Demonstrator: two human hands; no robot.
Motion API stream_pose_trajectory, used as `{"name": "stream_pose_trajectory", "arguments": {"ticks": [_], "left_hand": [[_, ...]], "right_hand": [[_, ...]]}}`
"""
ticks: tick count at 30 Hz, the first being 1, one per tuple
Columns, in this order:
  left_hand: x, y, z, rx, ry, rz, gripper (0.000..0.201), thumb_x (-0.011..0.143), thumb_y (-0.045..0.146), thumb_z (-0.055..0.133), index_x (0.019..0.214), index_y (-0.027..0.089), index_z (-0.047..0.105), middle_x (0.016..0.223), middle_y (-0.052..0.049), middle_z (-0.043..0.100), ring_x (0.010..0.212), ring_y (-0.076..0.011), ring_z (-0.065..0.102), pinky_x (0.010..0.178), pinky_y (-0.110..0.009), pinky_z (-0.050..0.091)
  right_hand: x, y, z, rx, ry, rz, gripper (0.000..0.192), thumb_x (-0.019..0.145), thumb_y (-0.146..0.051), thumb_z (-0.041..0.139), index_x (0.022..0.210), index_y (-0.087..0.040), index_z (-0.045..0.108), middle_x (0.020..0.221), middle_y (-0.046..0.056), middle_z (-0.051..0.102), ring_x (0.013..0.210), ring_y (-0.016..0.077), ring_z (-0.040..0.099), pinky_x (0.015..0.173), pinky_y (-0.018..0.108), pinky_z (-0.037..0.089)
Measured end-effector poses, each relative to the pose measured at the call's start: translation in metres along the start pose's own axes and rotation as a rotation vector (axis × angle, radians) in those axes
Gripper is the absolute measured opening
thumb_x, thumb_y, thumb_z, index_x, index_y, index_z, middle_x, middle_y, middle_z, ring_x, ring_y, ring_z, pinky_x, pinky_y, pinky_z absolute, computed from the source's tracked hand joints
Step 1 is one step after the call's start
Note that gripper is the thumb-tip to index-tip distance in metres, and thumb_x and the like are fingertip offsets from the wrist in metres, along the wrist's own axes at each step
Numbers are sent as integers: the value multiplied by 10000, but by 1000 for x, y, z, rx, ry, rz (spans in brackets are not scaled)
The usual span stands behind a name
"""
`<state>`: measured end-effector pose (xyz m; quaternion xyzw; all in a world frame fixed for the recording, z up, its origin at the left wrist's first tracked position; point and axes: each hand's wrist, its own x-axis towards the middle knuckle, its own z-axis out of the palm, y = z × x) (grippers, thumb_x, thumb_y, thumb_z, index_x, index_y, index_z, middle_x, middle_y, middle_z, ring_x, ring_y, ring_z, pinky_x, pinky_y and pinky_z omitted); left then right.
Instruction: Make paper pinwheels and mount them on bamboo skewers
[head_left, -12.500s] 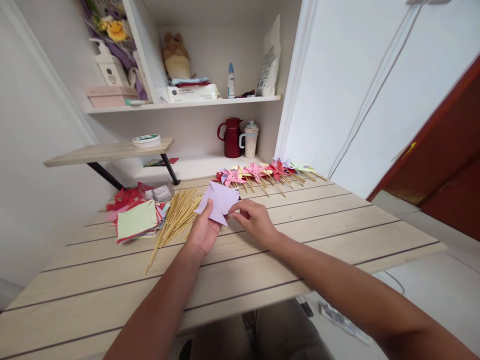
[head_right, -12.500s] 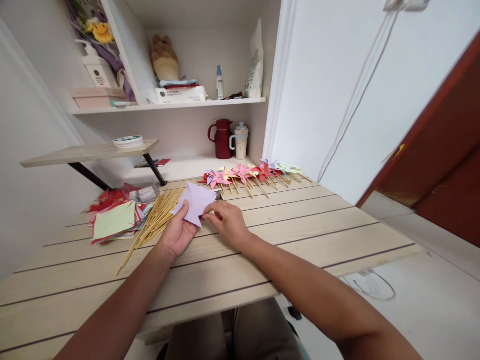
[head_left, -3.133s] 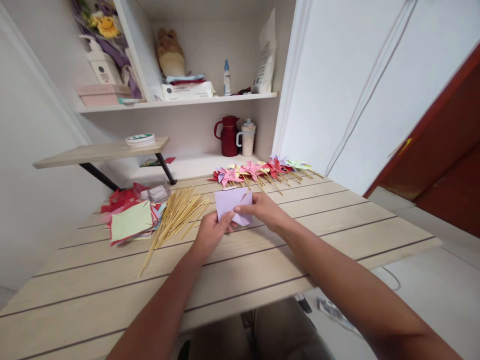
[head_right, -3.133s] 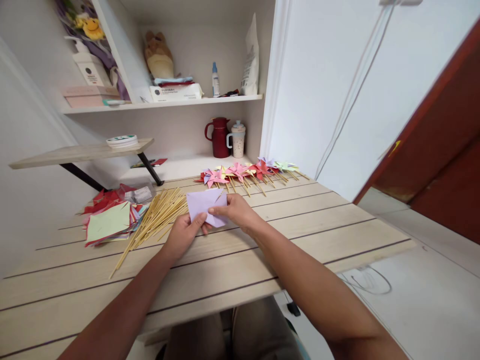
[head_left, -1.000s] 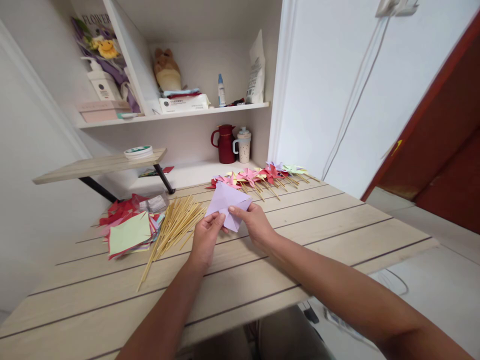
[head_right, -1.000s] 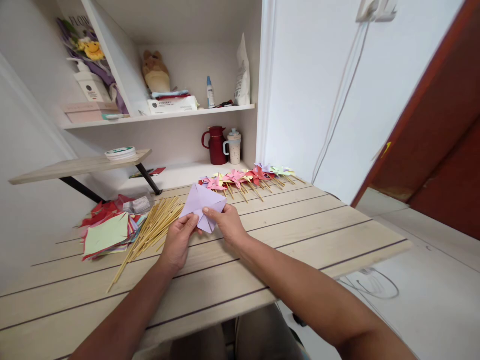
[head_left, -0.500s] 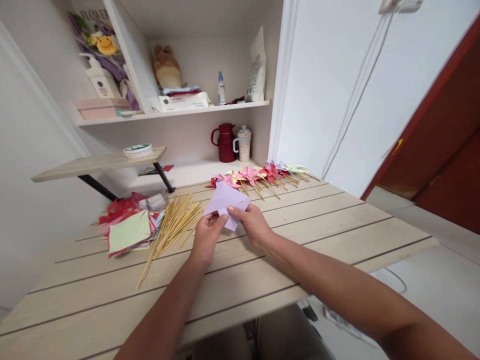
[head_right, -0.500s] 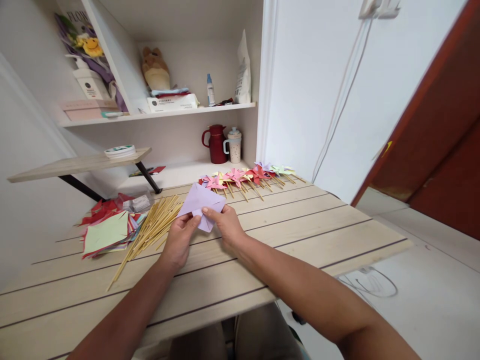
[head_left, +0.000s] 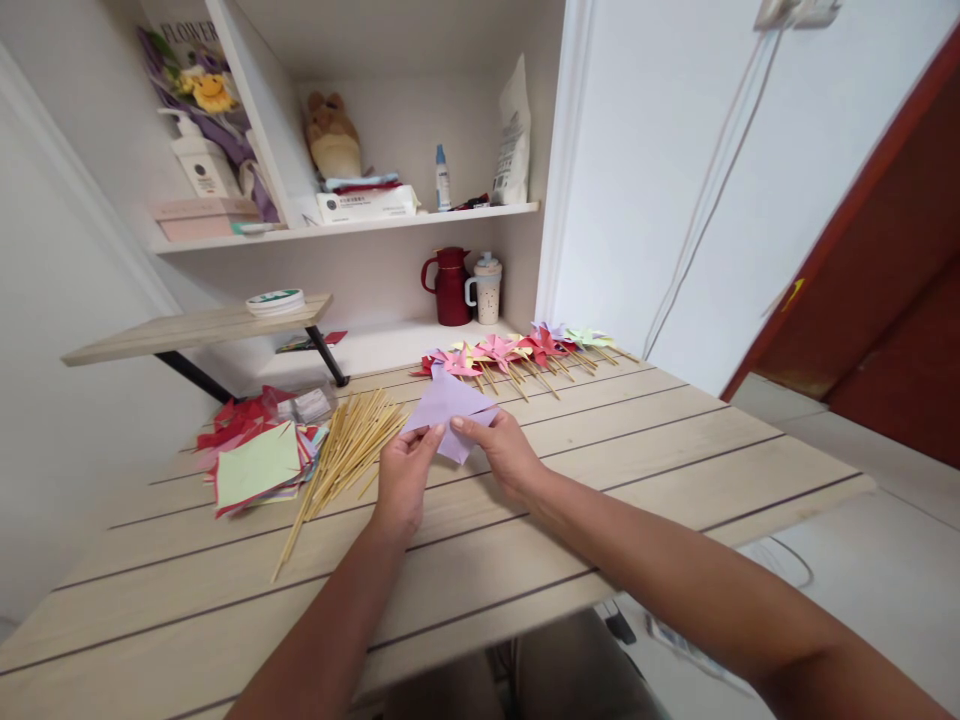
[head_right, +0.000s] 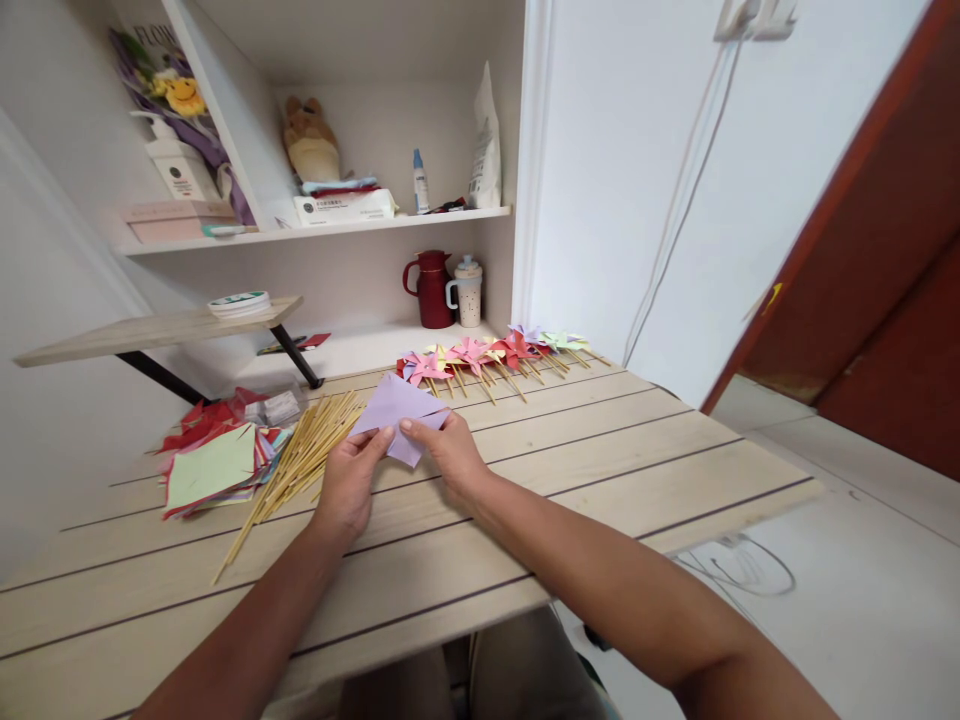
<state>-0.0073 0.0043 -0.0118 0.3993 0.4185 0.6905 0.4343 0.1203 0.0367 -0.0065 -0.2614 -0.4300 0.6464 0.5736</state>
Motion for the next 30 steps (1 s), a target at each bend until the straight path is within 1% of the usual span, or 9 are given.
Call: {"name": "stream_pose_trajectory", "arguments": {"ticks": [2, 5, 7, 9, 15, 23, 30], "left_hand": [[1, -1, -2, 18, 15, -23, 317, 659, 344, 882, 878, 141, 775, 886, -66, 783, 846, -201, 721, 874, -365, 557], [3, -2, -3, 37, 37, -47, 329, 639, 356, 892, 852, 138, 769, 891, -76, 785, 834, -201, 720, 868, -362, 549], [4, -2, -4, 49, 42, -54, 336, 632, 359, 895, 848, 136, 767, 896, -84, 786, 835, -205, 719, 867, -363, 542], [4, -2, -4, 59, 34, -56, 344, 633, 361, 894, 857, 132, 768, 907, -91, 787, 837, -209, 718, 862, -362, 536], [2, -1, -4, 70, 22, -51, 364, 627, 368, 898, 864, 121, 773, 902, -99, 786, 815, -206, 711, 832, -349, 530], [3, 0, -2, 68, 40, -59, 374, 597, 365, 905, 835, 113, 764, 886, -99, 784, 789, -194, 700, 820, -337, 529], [3, -3, -4, 81, 14, -74, 366, 617, 352, 889, 849, 100, 760, 887, -107, 785, 782, -188, 701, 801, -322, 527]], "right_hand": [[2, -2, -2, -22, 26, -55, 406, 585, -337, 897, 942, -232, 734, 889, 24, 741, 800, 199, 632, 763, 345, 510], [4, -6, -6, -71, 66, -139, 462, 609, -314, 882, 1035, -260, 710, 997, 18, 719, 864, 190, 626, 788, 325, 501], [6, -7, -7, -96, 73, -158, 474, 622, -322, 872, 1061, -264, 703, 1066, 27, 702, 911, 197, 622, 802, 322, 499], [6, -7, -8, -109, 68, -161, 480, 626, -327, 867, 1070, -262, 697, 1095, 30, 693, 936, 205, 619, 814, 324, 497], [4, -6, -7, -131, 39, -154, 496, 645, -310, 856, 1105, -249, 679, 1081, 27, 697, 946, 205, 617, 833, 325, 490], [8, -8, -10, -112, 42, -167, 472, 655, -341, 862, 1083, -266, 677, 1051, 26, 691, 965, 219, 617, 822, 341, 486], [8, -8, -11, -104, 42, -157, 479, 657, -336, 865, 1090, -267, 671, 1022, 24, 689, 921, 210, 619, 792, 331, 473]]}}
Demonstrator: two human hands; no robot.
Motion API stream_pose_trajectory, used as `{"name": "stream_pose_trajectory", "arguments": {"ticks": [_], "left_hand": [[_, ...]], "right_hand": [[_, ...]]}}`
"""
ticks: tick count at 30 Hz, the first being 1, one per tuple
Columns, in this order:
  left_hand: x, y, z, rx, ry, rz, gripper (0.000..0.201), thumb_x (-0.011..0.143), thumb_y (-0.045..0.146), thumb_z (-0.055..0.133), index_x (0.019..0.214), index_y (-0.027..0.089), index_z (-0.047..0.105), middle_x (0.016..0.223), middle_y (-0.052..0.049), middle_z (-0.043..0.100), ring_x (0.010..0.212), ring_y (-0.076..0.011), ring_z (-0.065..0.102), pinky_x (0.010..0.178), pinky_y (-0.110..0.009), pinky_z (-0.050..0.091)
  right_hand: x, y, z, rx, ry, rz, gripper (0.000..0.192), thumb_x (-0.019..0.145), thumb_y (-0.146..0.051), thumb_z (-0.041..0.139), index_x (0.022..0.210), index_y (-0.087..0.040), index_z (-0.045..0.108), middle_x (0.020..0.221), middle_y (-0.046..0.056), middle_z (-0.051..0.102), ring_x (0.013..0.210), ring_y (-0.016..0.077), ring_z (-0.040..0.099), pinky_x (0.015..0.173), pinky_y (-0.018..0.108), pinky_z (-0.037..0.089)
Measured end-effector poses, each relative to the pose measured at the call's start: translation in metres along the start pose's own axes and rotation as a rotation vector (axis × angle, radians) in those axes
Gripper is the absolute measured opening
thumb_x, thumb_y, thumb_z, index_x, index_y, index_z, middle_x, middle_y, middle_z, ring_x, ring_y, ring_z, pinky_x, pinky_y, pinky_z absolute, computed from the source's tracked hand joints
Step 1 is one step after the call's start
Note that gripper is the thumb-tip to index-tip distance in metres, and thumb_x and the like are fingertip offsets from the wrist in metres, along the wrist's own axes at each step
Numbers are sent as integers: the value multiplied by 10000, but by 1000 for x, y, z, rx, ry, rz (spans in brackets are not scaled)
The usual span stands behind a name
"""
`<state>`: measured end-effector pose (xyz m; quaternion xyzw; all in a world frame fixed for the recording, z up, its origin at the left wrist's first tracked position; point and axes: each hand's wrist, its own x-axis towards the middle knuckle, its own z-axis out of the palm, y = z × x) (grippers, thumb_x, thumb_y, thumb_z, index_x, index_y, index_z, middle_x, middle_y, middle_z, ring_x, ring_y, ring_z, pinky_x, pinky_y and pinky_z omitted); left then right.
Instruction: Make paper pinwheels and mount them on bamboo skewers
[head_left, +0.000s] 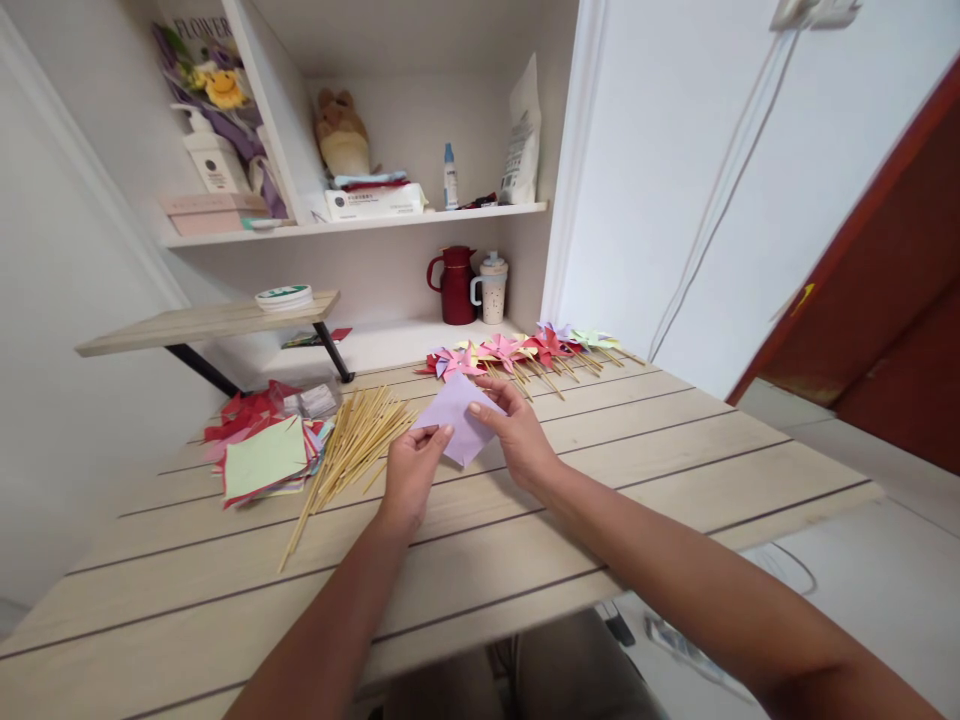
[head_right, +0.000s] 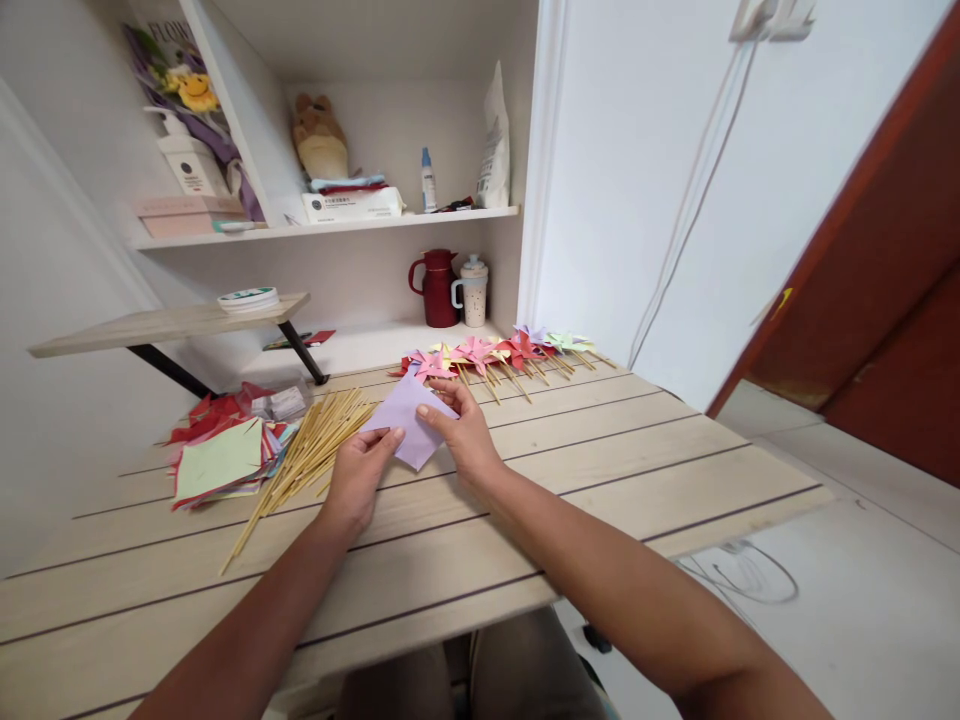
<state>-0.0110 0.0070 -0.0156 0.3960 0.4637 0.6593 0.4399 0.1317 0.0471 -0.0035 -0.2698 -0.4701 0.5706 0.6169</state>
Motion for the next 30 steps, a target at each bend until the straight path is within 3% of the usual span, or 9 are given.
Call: {"name": "stream_pose_trajectory", "arguments": {"ticks": [14, 23, 30], "left_hand": [[0, 2, -1, 20, -17, -3, 346, 634, 352, 872, 851, 107, 760, 880, -109, 783, 794, -198, 703, 810, -334, 528], [1, 1, -1, 61, 21, 23, 318, 622, 356, 876, 804, 125, 755, 868, -105, 778, 798, -208, 703, 810, -350, 536], [0, 3, 0, 197, -4, 96, 231, 648, 325, 842, 780, 149, 770, 815, -73, 772, 756, -199, 693, 754, -324, 536]], "right_hand": [[1, -3, -2, -23, -7, -5, 513, 657, -386, 869, 1111, -270, 662, 1051, 36, 684, 919, 213, 609, 767, 324, 470], [0, -10, -1, -32, -36, 6, 480, 706, -446, 834, 1120, -273, 665, 906, 13, 654, 852, 200, 593, 737, 319, 454], [2, -15, -6, -99, -181, 53, 416, 710, -467, 838, 1031, -253, 682, 966, 25, 696, 883, 202, 610, 803, 334, 463]]}}
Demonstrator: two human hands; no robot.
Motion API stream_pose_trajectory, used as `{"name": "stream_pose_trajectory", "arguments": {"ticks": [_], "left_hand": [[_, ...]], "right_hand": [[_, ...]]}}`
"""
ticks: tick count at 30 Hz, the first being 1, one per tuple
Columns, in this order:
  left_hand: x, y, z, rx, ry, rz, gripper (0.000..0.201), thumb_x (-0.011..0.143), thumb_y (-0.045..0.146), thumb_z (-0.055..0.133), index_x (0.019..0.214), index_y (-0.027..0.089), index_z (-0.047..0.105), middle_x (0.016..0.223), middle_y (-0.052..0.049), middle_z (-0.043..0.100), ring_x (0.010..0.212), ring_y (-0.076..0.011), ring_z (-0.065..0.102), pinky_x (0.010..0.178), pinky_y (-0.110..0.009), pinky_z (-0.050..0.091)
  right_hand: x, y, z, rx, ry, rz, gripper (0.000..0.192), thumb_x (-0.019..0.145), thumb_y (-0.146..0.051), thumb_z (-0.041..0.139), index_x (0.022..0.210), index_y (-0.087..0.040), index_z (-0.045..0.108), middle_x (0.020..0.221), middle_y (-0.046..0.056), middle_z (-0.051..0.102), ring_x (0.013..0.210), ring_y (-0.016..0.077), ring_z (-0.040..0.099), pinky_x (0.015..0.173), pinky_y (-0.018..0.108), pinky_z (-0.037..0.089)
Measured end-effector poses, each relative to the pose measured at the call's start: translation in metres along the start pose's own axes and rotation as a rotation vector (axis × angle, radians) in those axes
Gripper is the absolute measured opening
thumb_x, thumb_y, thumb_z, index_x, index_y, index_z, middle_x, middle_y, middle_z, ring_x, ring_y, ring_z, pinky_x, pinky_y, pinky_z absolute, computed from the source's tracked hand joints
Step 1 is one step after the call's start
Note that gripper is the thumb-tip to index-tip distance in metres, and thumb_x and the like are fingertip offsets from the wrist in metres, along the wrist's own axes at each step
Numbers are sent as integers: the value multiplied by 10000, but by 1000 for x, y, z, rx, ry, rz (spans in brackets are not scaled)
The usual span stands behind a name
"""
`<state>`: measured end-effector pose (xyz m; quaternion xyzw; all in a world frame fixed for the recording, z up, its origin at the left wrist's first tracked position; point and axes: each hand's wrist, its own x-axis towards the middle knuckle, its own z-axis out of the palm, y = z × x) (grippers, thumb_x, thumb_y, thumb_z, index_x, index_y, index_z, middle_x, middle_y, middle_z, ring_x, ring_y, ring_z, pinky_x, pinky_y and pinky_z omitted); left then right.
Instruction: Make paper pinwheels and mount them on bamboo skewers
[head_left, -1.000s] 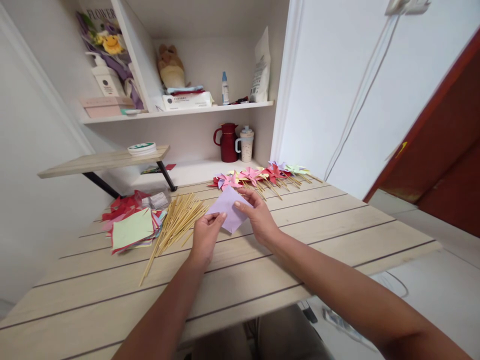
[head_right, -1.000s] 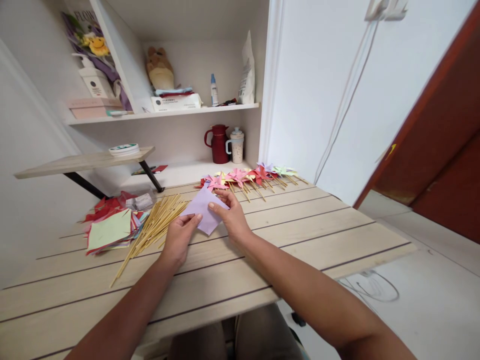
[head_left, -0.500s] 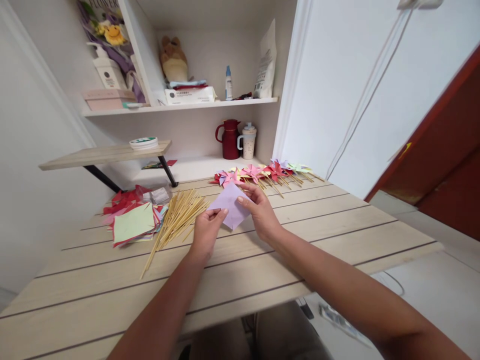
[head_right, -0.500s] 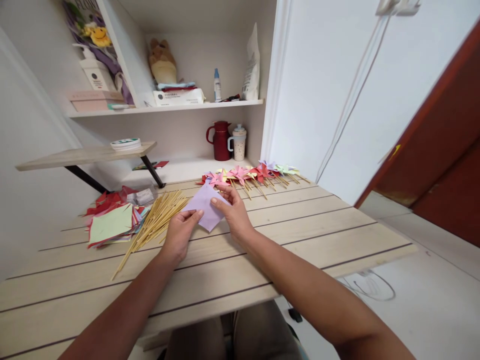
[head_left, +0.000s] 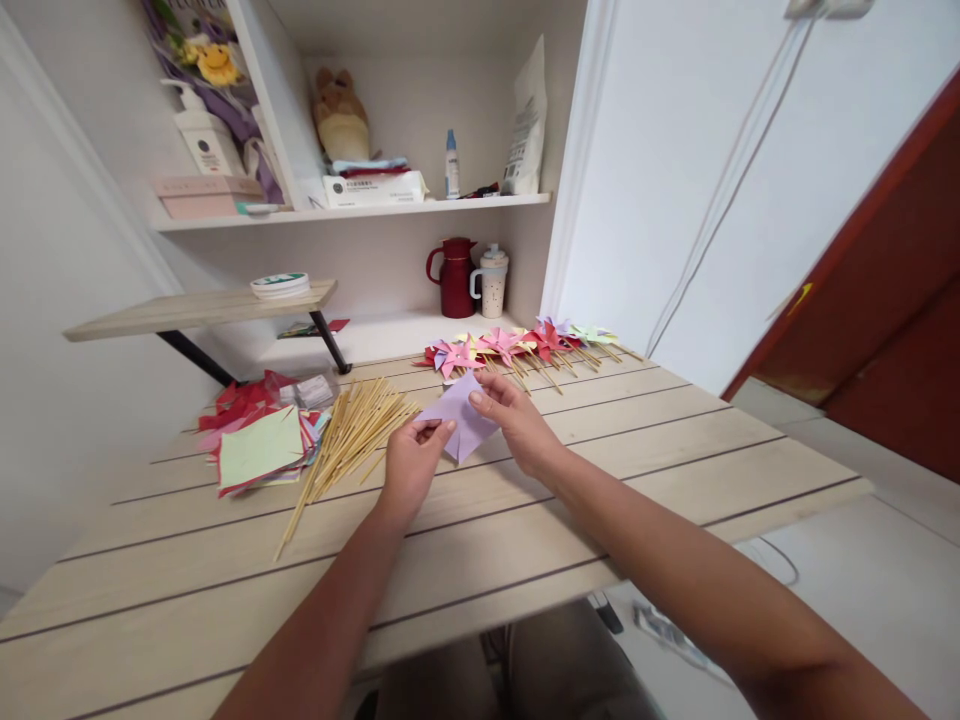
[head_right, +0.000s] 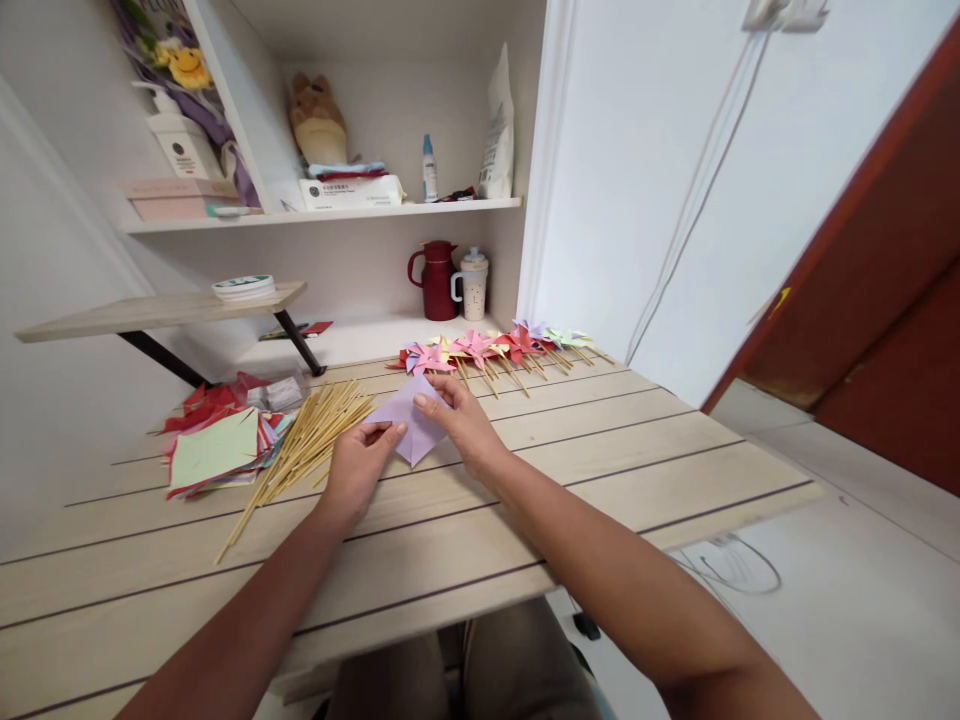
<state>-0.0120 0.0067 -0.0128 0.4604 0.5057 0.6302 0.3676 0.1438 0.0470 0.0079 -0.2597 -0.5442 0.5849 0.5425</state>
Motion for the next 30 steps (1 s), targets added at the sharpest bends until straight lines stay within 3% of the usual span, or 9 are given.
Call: {"name": "stream_pose_trajectory", "arguments": {"ticks": [3, 6, 17, 30], "left_hand": [[-2, 2, 0, 43, -14, 15, 204, 663, 324, 829, 764, 156, 772, 750, -52, 756, 695, -186, 672, 687, -302, 525], [-2, 4, 0, 43, -6, 16, 197, 669, 333, 824, 747, 159, 773, 735, -48, 749, 678, -176, 658, 662, -286, 514], [-2, 4, 1, 34, 4, 26, 204, 634, 329, 834, 736, 162, 774, 729, -48, 744, 675, -180, 654, 645, -296, 531], [-4, -1, 0, 185, -90, 173, 97, 720, 299, 767, 738, 205, 789, 808, -65, 735, 767, -206, 663, 734, -313, 528]], "right_hand": [[0, 0, -1, -27, -108, 53, 377, 707, -464, 838, 954, -219, 692, 943, 28, 714, 859, 201, 620, 790, 328, 461], [0, 1, -3, -36, -137, 92, 396, 673, -425, 861, 970, -215, 704, 929, 19, 726, 828, 196, 628, 775, 323, 461], [4, -9, -11, -103, 28, 72, 354, 548, -386, 903, 744, -198, 676, 744, -8, 685, 702, 163, 571, 685, 301, 420], [3, -12, -11, -87, 58, 89, 362, 573, -448, 893, 741, -210, 678, 723, -4, 664, 657, 162, 552, 627, 298, 398]]}}
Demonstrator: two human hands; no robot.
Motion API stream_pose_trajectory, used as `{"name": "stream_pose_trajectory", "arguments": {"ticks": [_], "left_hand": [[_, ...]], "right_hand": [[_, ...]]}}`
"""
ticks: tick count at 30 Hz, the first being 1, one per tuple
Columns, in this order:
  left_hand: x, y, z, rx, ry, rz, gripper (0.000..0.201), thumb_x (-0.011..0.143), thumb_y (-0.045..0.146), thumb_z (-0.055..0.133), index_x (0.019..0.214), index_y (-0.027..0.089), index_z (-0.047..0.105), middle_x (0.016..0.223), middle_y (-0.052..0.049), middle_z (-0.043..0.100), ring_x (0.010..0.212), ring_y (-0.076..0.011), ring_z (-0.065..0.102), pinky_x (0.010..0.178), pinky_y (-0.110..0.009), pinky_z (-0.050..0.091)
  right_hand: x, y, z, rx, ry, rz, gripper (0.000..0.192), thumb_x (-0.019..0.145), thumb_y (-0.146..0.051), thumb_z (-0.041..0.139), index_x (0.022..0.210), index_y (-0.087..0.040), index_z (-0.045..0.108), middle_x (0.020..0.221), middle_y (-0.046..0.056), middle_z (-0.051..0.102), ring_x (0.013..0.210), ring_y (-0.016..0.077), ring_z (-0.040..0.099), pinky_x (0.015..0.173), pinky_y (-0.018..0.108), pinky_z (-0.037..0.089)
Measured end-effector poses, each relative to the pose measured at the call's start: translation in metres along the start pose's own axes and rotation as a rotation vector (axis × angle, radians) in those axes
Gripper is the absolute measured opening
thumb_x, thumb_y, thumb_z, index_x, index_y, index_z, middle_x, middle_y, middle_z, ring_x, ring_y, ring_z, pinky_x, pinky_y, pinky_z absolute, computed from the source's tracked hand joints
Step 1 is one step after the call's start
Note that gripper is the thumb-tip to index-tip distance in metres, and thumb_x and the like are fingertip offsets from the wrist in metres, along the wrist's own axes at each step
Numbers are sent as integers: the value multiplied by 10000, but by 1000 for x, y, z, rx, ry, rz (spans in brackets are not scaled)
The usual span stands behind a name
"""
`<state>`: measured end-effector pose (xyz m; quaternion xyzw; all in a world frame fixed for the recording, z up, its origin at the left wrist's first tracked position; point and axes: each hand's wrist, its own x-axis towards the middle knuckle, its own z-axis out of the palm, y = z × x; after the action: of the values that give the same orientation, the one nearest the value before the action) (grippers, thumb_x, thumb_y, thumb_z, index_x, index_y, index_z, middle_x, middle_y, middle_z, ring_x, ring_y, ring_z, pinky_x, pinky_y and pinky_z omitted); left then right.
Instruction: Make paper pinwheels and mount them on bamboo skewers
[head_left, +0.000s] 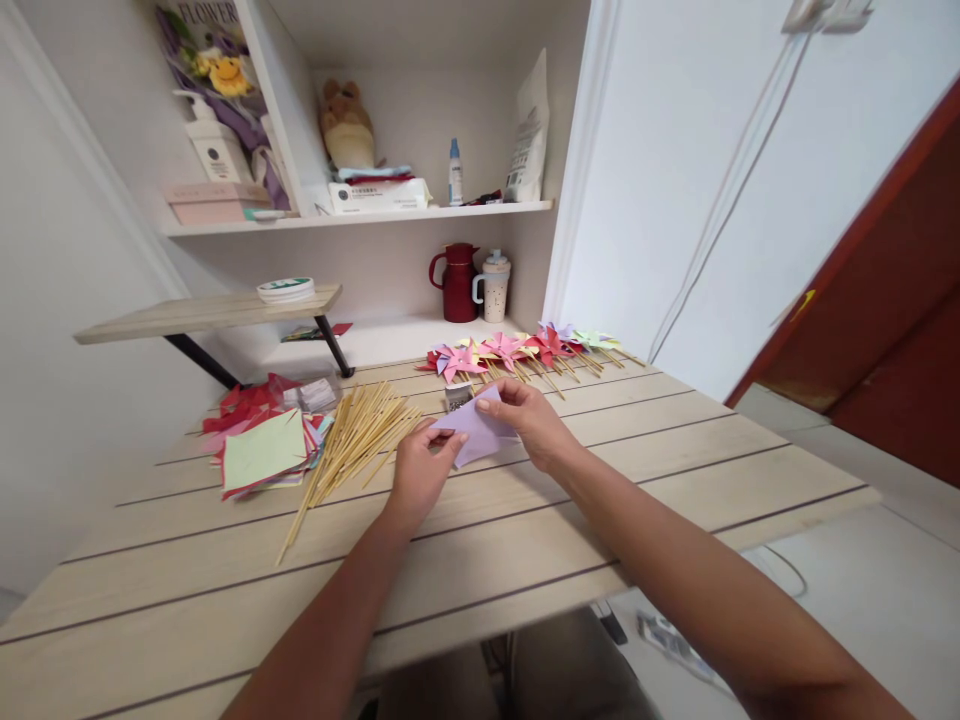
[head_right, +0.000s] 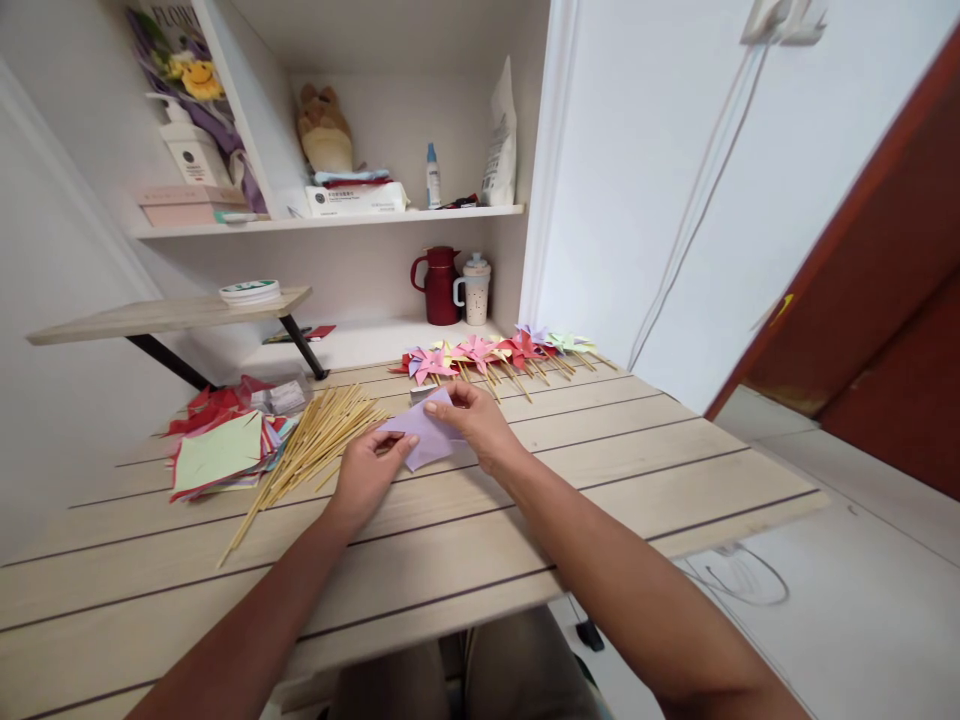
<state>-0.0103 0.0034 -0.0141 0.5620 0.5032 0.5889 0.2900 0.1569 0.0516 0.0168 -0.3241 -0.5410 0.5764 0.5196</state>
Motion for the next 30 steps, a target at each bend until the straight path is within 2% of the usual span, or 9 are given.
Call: {"name": "stream_pose_trajectory", "arguments": {"ticks": [9, 17, 22, 26, 30], "left_hand": [[-1, 6, 2, -22, 6, 21, 59, 691, 287, 774, 694, 228, 781, 776, -50, 721, 748, -208, 646, 746, -323, 510], [0, 3, 2, 13, -2, 63, 73, 706, 295, 764, 682, 227, 771, 769, -50, 711, 743, -205, 642, 747, -321, 516], [0, 3, 3, -36, 29, 39, 79, 662, 287, 799, 635, 227, 756, 736, -39, 693, 724, -198, 633, 741, -317, 517], [0, 3, 3, -18, 23, 38, 76, 673, 274, 798, 637, 223, 756, 745, -40, 700, 730, -197, 642, 741, -315, 516], [1, 2, 1, -68, 24, -74, 114, 674, 296, 814, 702, 193, 774, 759, -54, 726, 711, -191, 642, 714, -310, 509]], "right_hand": [[1, 2, 0, 6, 10, -14, 342, 591, -435, 885, 791, -224, 705, 766, -10, 675, 695, 173, 574, 638, 303, 396], [3, 6, -4, -21, -4, -9, 366, 622, -448, 877, 868, -230, 715, 802, -6, 673, 714, 174, 577, 647, 299, 404], [3, 7, -3, -32, -18, -43, 390, 630, -446, 874, 927, -252, 712, 891, -3, 697, 790, 187, 602, 705, 318, 435], [3, 6, -3, -1, -34, -83, 469, 634, -405, 876, 1048, -270, 702, 1004, 11, 703, 897, 201, 615, 778, 327, 469], [2, 4, -3, 9, -82, -53, 495, 651, -403, 869, 1097, -273, 697, 959, 4, 712, 842, 193, 625, 745, 315, 468]]}}
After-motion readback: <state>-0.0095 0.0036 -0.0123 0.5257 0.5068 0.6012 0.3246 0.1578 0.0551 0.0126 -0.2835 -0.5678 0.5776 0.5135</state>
